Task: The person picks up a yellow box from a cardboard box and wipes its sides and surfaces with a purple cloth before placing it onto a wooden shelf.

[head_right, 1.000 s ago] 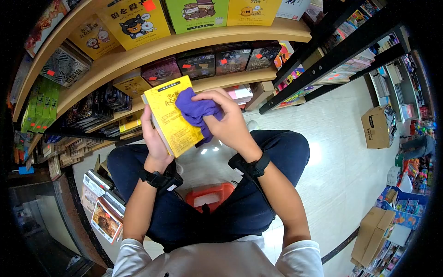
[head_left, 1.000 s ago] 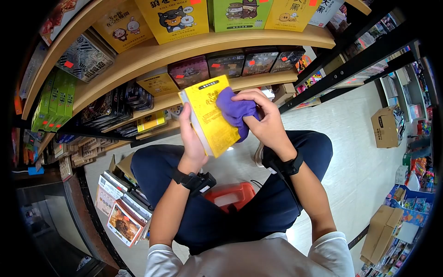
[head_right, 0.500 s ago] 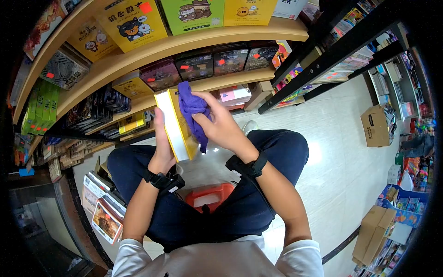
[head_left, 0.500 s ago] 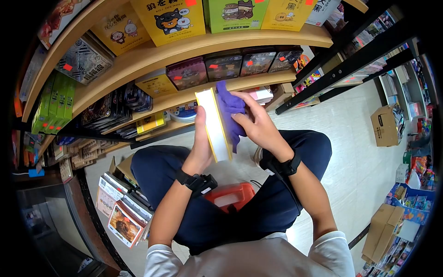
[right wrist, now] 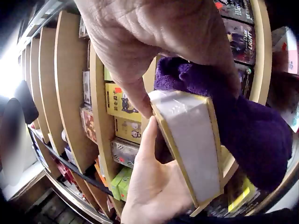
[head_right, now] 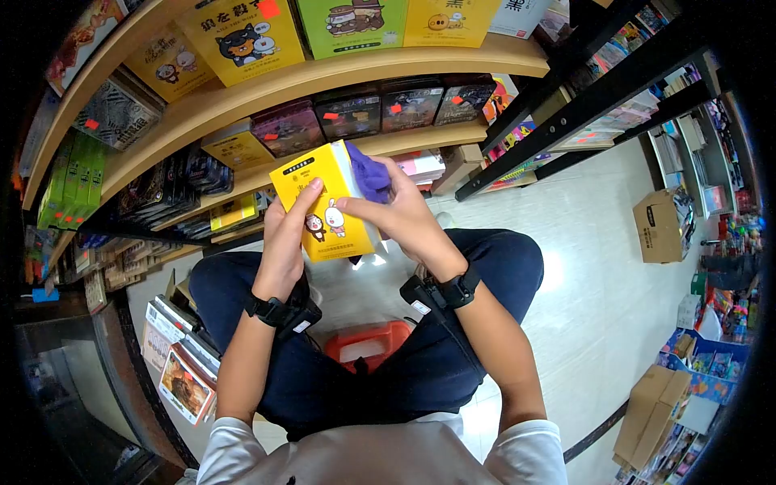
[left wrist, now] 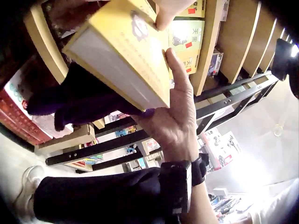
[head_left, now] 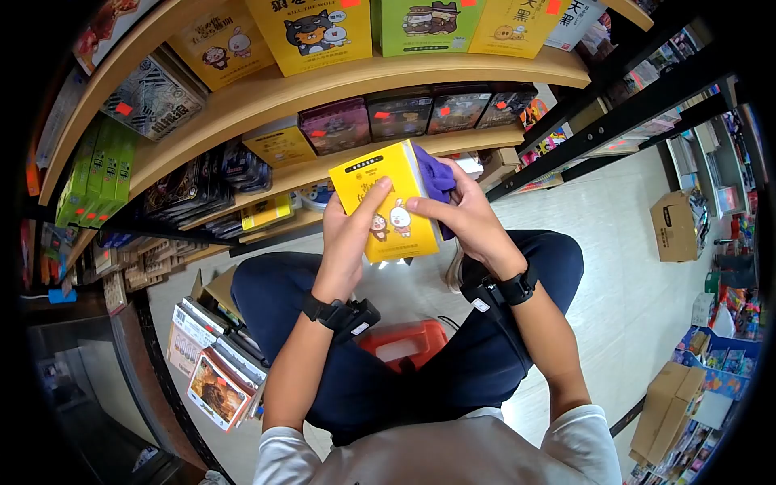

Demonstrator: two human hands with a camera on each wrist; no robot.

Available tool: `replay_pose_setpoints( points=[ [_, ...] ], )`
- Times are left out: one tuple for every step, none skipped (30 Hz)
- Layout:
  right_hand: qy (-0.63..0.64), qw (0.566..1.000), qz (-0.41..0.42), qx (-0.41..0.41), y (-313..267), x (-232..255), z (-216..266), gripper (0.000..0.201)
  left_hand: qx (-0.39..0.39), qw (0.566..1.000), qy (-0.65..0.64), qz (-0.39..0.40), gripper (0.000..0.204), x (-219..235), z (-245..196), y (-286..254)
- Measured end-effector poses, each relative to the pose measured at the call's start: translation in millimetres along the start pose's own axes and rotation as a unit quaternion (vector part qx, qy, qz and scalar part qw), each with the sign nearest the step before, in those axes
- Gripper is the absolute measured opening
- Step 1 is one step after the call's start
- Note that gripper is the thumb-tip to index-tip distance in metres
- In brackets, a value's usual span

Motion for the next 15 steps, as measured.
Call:
replay_pose_setpoints(
  points=[
    [0.010,1.000,-0.007,-0.003,0.8,1.8,1.8,0.053,-0.009,1.000,-0.027,0.002,0.042,-1.9,-1.5,-0.4],
    [0.020,1.000,-0.014,-0.007,1.4,4.0,3.4,0.052,0.025,0.996,-0.082,0.013,0.044,-4.1,2.7,-1.0],
    [0.030,0.999,-0.020,-0.011,2.5,5.6,4.0,0.051,0.057,0.989,-0.138,0.022,0.047,-6.0,5.4,-1.7],
    [0.067,0.997,-0.026,-0.017,3.8,6.9,3.1,0.049,0.088,0.977,-0.192,0.031,0.049,-7.6,6.9,-2.8],
    [0.073,0.997,-0.027,-0.018,4.3,6.8,4.1,0.048,0.105,0.969,-0.219,0.041,0.050,-9.4,4.7,-5.1],
    [0.079,0.996,-0.029,-0.018,4.5,7.2,6.3,0.047,0.122,0.960,-0.246,0.052,0.052,-11.8,1.3,-8.2],
    [0.083,0.996,-0.031,-0.018,4.1,8.4,7.8,0.046,0.139,0.950,-0.274,0.064,0.053,-14.0,0.1,-10.3],
    [0.069,0.997,-0.035,-0.011,4.8,11.1,7.2,0.048,0.142,0.948,-0.276,0.070,0.054,-13.8,1.5,-9.0],
    [0.046,0.998,-0.045,0.012,4.8,13.5,11.4,0.048,0.131,0.950,-0.274,0.065,0.054,-12.0,2.3,-6.8],
    [0.023,0.998,-0.053,0.035,4.4,14.6,15.5,0.047,0.120,0.953,-0.272,0.059,0.053,-9.8,3.2,-5.1],
    [-0.001,0.996,-0.062,0.057,3.7,15.0,19.6,0.047,0.110,0.955,-0.270,0.053,0.053,-7.7,3.3,-4.1],
    [-0.010,0.994,-0.081,0.067,3.4,16.9,22.4,0.042,0.102,0.957,-0.265,0.052,0.053,-7.4,1.8,-4.5],
    [-0.054,0.990,-0.088,0.098,3.0,18.2,26.7,0.040,0.095,0.960,-0.260,0.051,0.053,-7.5,-0.6,-5.7],
    [-0.099,0.982,-0.095,0.130,3.0,19.5,30.3,0.039,0.088,0.962,-0.255,0.051,0.053,-7.8,-3.4,-6.8],
    [-0.143,0.971,-0.100,0.162,3.3,19.7,34.0,0.038,0.099,0.958,-0.262,0.056,0.054,-10.0,-4.5,-8.1]
  ],
)
Point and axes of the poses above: each hand's wrist, its own y-axis towards the middle knuckle, its own x-axis out of the back of the hand, z = x × y, the point moved 10 cm from there along y, towards the middle knuckle, and after that the axes turned 10 degrees about -z, right-handed, at the moved point
